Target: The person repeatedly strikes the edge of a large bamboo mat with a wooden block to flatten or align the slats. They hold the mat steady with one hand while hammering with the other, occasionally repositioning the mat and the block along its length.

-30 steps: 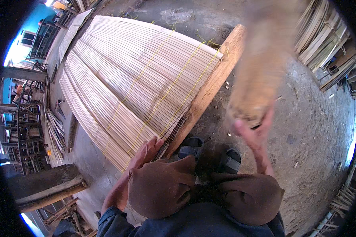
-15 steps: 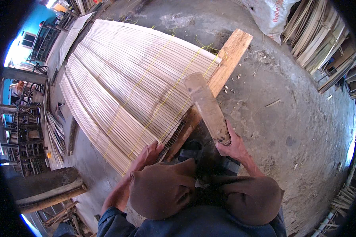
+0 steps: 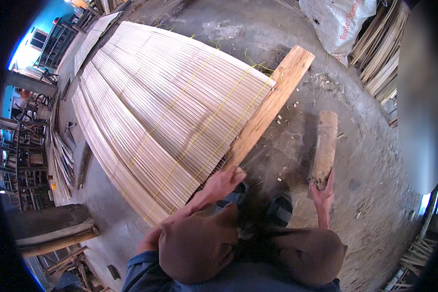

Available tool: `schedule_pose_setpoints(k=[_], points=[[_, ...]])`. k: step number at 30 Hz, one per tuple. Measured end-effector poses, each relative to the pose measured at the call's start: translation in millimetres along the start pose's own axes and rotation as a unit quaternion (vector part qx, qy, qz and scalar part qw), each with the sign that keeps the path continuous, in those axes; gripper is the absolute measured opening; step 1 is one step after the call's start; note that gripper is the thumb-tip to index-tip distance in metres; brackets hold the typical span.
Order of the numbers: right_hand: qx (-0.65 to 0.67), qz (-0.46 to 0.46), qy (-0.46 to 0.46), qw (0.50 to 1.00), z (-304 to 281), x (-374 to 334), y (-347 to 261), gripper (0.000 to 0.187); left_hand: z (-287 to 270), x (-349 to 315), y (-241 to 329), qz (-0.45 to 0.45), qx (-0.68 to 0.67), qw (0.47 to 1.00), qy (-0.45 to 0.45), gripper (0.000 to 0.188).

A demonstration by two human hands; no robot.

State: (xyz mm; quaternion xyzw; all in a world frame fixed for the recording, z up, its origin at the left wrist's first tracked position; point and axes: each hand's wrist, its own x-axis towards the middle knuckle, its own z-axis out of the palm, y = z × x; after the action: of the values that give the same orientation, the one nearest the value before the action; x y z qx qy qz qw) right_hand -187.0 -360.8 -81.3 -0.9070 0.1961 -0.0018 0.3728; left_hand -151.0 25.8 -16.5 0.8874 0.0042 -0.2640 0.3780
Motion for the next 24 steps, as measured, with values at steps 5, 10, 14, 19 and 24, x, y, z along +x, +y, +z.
schedule_pose_setpoints(k=[5, 10, 14, 19, 24], points=[[-0.04, -0.006, 0.053, 0.998, -21.4, 2.7, 50.8, 0.094, 51.5, 62.7, 35.2, 0.1, 0.046, 0.994, -0.023, 0.041], [-0.136, -0.052, 0.043, 0.988, -31.5, -3.3, 57.6, 0.08, 41.2, 118.9, 4.8, 0.219, 0.197, 0.923, 0.246, 0.056], [-0.03, -0.147, 0.032, 0.988, 14.0, 23.9, 4.1, 0.047, 29.8, 134.5, -106.1, 0.162, 0.392, 0.855, 0.299, 0.066], [0.083, -0.177, -0.211, 0.958, 63.0, 64.0, -79.6, 0.031, 24.3, 105.1, -44.3, 0.167, 0.239, 0.921, 0.258, 0.079], [0.295, 0.048, -0.454, 0.839, 170.3, 61.0, -142.2, 0.031, 11.2, 84.1, -67.0, 0.102, 0.255, 0.928, 0.252, 0.072]])
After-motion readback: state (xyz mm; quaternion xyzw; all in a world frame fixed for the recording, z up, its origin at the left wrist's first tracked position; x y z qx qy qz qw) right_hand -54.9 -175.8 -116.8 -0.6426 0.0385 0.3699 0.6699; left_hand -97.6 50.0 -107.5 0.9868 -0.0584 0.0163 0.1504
